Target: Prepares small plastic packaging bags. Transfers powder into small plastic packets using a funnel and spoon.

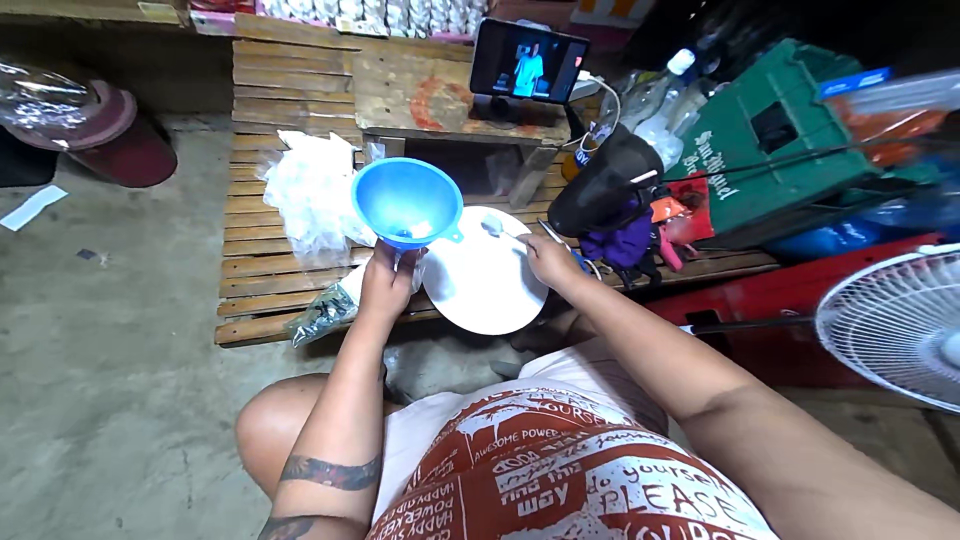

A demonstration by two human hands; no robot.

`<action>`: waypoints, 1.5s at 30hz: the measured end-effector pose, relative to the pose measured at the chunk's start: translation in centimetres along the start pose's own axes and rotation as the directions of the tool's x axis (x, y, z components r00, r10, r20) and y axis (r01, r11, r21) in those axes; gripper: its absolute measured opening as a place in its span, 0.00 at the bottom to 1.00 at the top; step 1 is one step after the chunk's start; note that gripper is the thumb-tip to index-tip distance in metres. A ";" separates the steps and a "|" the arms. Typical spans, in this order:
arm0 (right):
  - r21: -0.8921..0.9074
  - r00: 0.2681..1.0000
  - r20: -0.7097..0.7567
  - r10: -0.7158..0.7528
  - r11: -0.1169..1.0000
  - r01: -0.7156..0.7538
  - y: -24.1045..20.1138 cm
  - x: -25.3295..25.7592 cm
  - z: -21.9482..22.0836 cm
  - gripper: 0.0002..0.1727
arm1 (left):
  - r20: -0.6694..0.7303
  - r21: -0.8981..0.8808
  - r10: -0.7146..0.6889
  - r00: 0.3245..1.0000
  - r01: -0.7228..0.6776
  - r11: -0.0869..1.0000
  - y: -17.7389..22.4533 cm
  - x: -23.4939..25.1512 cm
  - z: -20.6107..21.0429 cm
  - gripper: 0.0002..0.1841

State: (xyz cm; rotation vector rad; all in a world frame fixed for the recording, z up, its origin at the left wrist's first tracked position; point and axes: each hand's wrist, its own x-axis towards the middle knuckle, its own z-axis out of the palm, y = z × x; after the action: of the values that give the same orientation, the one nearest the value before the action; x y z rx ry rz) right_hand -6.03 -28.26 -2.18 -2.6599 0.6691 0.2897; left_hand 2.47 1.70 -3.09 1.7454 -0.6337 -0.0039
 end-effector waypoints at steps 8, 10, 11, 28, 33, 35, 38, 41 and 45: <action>0.032 0.970 0.074 -0.232 0.973 0.231 -0.8 -1.6 0.0 0.22 | -0.034 -0.040 0.029 0.999 -0.030 0.999 -1.1 0.5 0.2 0.19; -0.001 0.995 -0.016 -0.096 0.995 0.096 -0.8 -0.7 -0.4 0.23 | -0.035 -0.039 0.051 0.998 -0.053 0.998 -1.1 0.6 0.3 0.18; -0.028 0.998 -0.036 -0.052 0.998 0.051 -0.7 -0.1 -0.4 0.23 | -0.035 -0.034 0.063 0.997 -0.064 0.997 -1.1 0.6 0.3 0.18; -0.205 0.999 0.002 0.049 0.978 -0.048 -1.8 -0.8 -2.1 0.23 | -0.049 -0.065 0.082 0.995 -0.085 0.994 -1.2 0.6 0.4 0.18; -0.317 1.000 0.005 0.019 0.948 -0.016 -3.8 -0.6 -1.4 0.20 | -0.038 -0.050 0.056 0.998 -0.058 0.997 -1.0 0.6 0.4 0.18; -0.337 1.000 0.029 0.009 0.941 0.001 -4.9 -0.6 -1.3 0.21 | -0.041 -0.047 0.064 0.997 -0.066 0.997 -1.0 0.6 0.4 0.18; -0.349 0.998 0.062 -0.019 0.936 0.040 -5.9 -0.7 -1.3 0.22 | -0.048 -0.051 0.072 0.996 -0.075 0.996 -1.1 0.6 0.2 0.18; -0.358 0.995 0.063 -0.080 0.928 0.098 -5.9 -0.7 -0.9 0.22 | -0.046 -0.063 0.051 0.998 -0.053 0.997 -0.8 0.6 0.1 0.18; -0.363 0.991 0.096 -0.098 0.923 0.126 -6.1 -0.8 -0.8 0.23 | -0.050 -0.059 0.067 0.996 -0.070 0.996 -1.0 0.6 0.2 0.18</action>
State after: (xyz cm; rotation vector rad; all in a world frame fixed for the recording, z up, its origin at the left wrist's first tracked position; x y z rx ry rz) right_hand -3.70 -23.30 0.65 -3.0104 0.4728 0.5277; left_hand 3.34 1.44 -3.82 1.6598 -0.6518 0.0657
